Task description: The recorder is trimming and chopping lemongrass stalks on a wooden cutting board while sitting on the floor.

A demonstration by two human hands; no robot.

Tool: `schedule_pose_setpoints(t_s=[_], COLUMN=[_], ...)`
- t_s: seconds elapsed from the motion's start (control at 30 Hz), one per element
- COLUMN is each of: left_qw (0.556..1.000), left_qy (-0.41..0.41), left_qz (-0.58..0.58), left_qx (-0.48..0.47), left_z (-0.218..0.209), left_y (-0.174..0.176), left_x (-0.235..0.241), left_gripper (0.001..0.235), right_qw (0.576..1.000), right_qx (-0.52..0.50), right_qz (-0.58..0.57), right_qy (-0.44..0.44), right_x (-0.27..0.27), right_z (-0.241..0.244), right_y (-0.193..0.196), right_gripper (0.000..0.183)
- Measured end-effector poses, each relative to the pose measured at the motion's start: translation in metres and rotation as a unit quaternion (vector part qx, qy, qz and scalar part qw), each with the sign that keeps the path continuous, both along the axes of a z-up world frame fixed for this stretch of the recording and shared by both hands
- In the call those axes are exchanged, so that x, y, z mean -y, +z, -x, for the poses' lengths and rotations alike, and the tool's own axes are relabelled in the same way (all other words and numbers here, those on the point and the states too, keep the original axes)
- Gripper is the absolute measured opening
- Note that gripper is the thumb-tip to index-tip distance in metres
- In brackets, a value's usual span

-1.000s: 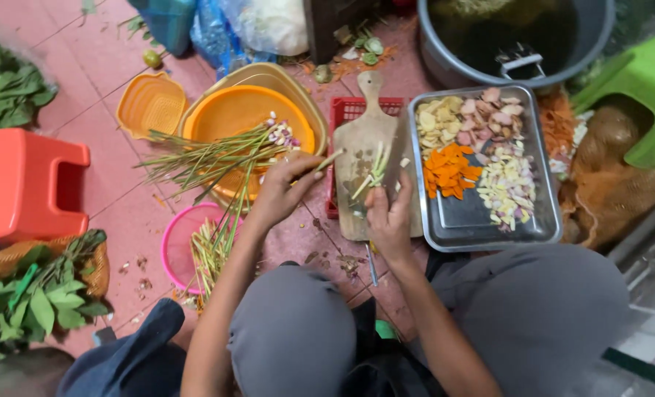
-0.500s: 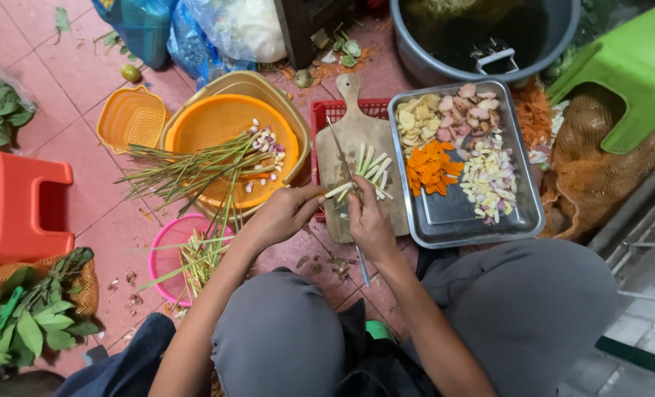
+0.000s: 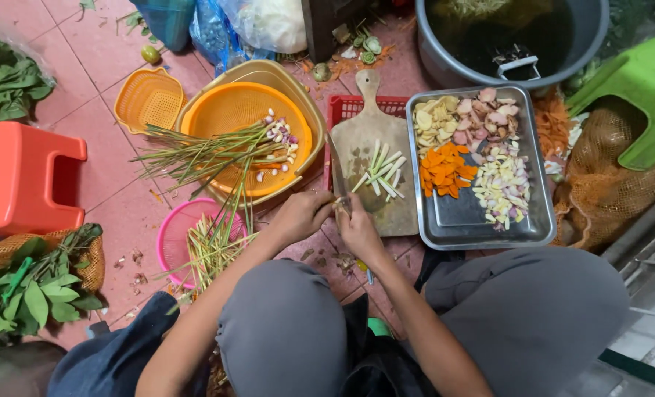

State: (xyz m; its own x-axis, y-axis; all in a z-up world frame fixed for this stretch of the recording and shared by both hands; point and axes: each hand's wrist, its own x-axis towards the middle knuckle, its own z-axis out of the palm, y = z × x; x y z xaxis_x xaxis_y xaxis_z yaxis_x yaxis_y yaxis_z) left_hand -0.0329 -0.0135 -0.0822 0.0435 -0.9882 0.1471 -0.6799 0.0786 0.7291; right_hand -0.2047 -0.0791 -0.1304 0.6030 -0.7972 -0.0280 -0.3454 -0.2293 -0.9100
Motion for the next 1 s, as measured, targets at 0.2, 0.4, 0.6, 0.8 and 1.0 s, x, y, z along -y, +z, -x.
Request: schedule_pose_setpoints(t_s=[0.2, 0.4, 0.6, 0.8, 1.0], left_qw=[0.995, 0.971, 0.97, 0.977, 0.934], left_qy=[0.005, -0.051, 0.001, 0.197, 0.164], left_qz=[0.04, 0.024, 0.071, -0.05, -0.112], left_qx=[0.088, 0.231, 0.231, -0.068, -0.296], left_z=[0.002, 0.002, -0.002, -0.031, -0.051], left_y=[0.0, -0.008, -0.015, 0.012, -0.096], left_x=[-0.007, -0.007, 0.0, 0.001, -0.006], left_gripper=[0.015, 0.016, 0.02, 0.034, 0.024], right_qw=[0.997, 0.983, 0.915, 0.944, 0.957], right_qx=[0.041, 0.044, 0.067, 0.006, 0.046], right_qz=[-0.059, -0.177, -0.398, -0.322, -0.286], right_qy=[-0.006, -0.022, -0.025, 0.072, 0.029], right_x=[-0.001, 0.001, 0.017, 0.016, 0.011], right_z=[-0.006, -0.015, -0.01, 0.008, 0.001], right_y=[-0.012, 0.007, 0.006, -0.043, -0.002], right_gripper=[0.03, 0.017, 0.012, 0.028, 0.043])
